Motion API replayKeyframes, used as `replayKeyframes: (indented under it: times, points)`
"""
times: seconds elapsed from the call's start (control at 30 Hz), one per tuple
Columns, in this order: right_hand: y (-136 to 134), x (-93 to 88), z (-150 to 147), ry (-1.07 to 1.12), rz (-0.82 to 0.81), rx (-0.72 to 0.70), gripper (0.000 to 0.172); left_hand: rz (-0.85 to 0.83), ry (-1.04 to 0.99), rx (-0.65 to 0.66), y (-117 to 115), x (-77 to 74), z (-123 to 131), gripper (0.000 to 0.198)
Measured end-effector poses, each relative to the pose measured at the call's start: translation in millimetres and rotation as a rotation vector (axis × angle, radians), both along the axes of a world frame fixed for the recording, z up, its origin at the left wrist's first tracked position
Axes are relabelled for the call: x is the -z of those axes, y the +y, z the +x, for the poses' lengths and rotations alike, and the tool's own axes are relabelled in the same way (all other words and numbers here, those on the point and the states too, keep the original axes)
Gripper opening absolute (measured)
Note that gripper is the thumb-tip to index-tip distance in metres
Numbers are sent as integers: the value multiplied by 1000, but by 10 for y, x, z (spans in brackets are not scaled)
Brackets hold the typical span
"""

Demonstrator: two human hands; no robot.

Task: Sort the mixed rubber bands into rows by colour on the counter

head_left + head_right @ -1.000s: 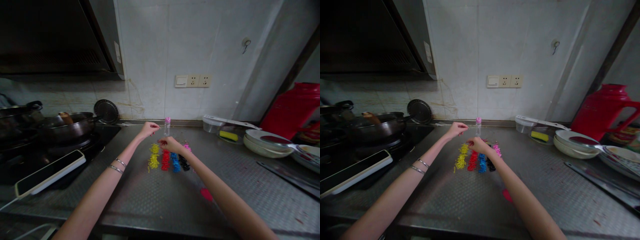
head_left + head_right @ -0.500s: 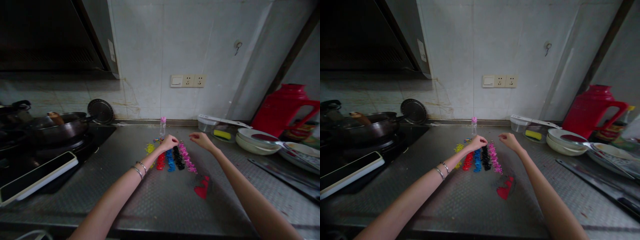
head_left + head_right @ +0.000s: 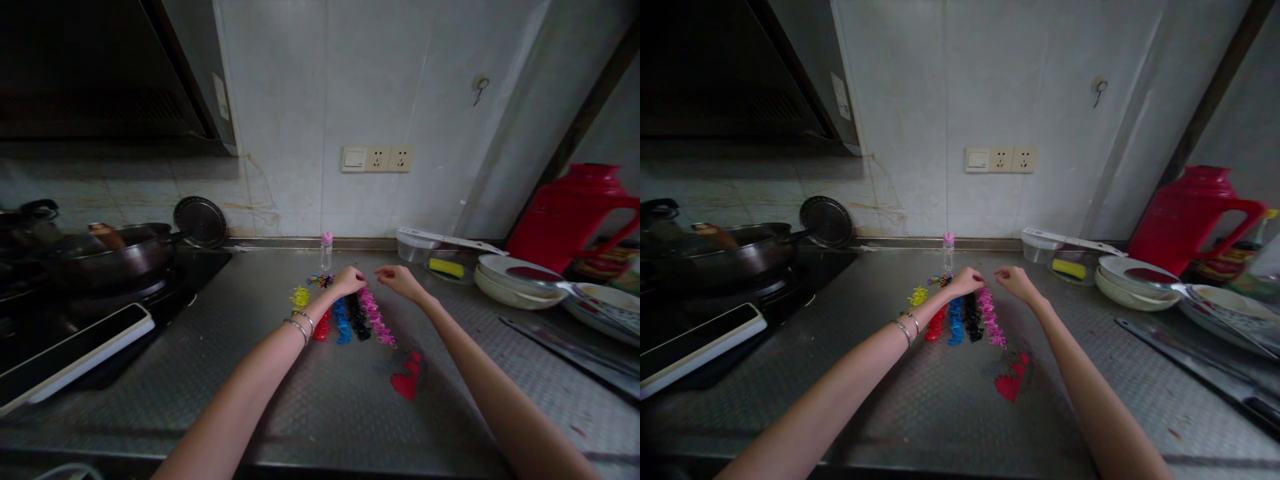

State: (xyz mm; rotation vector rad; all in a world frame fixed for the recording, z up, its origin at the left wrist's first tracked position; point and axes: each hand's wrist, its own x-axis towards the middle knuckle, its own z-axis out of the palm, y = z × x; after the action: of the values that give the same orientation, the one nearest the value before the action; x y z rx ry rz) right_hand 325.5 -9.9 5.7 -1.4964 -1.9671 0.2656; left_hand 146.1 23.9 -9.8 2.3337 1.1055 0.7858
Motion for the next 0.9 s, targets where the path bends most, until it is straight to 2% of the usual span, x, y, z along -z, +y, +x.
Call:
replayKeyframes:
  times: [0.07,0.13,0.33,0.43,0.53,0.63,0.73,0.9]
  points:
    - [18,12,-6,-12,5,-6,28,-14,-108,-3,19,-25,-87,24]
    - [46,26,-21,-31,15,-8,28,-20,-222,-61,49,-78,-228,24]
    - [85,9,-148,-87,48,-39,26,-32,-422,-352,171,-211,-933,20]
    - [91,-25,-262,-97,59,-60,26,-135,-479,-490,175,-156,-1318,23]
    - [147,-31,-382,-140,46,-89,26,-249,-528,-551,148,-26,-1579,25]
    - [252,6,-477,-225,3,-95,26,-289,-549,-558,153,113,-1674,27]
    - [355,64,-536,-298,-47,-78,30,-217,-547,-523,193,207,-1669,25]
    - [420,129,-609,-341,-74,-100,33,-172,-565,-517,202,226,-1668,24]
